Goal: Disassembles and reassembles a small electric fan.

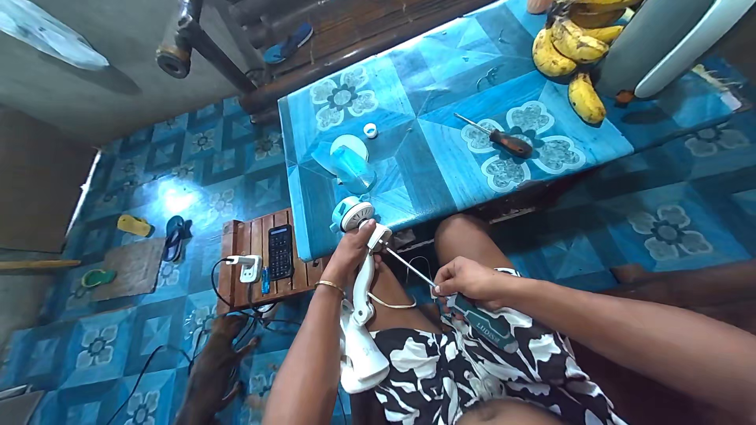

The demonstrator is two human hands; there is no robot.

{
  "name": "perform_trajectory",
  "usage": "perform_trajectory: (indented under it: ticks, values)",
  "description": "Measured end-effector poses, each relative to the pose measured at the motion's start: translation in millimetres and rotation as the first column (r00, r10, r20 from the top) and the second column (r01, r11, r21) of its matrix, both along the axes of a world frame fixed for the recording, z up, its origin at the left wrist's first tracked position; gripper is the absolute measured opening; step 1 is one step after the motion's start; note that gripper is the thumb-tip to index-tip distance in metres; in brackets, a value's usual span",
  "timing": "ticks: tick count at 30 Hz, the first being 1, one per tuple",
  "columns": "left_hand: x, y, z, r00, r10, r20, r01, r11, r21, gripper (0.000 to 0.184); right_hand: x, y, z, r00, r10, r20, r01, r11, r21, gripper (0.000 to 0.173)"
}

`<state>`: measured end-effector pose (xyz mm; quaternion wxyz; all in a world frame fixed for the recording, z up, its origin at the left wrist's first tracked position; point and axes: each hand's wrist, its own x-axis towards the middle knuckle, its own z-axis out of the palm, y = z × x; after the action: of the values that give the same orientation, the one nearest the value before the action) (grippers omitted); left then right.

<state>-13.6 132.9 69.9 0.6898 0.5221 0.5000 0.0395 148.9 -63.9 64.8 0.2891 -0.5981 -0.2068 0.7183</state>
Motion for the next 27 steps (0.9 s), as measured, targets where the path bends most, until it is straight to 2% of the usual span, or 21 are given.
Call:
perform_trajectory:
  ticks: [5, 12, 16, 22, 27]
  values:
    - [-1, -3, 3, 0.999, -0.035, 0.020, 0.035, 0.999, 0.020, 0.046, -3, 2, -7, 0.995, 0.018, 0.094, -0.022, 0.999, 0.039, 0.013]
    - [-4, -5, 4, 0.996, -0.093, 0.004, 0.092, 0.994, 0.052, 0.045, -6, 5, -10, 1.000, 0.007, -0.029, -0.008, 0.999, -0.033, 0.007]
    - [-4, -9, 5, 0.995, -0.098, 0.018, 0.096, 0.992, 0.078, 0.043, -7, 2, -10, 0.995, -0.041, -0.091, 0.037, 0.999, -0.039, 0.016]
    - [-1, -15, 10, 0.995, -0.095, -0.012, 0.095, 0.990, 0.106, 0.042, -1, -4, -13, 0.995, 0.064, -0.079, -0.060, 0.997, 0.045, 0.022]
    - [2, -18, 8, 0.998, -0.065, -0.017, 0.066, 0.991, 0.113, 0.041, 0, -6, -13, 0.992, 0.032, -0.124, -0.030, 0.999, 0.020, 0.020]
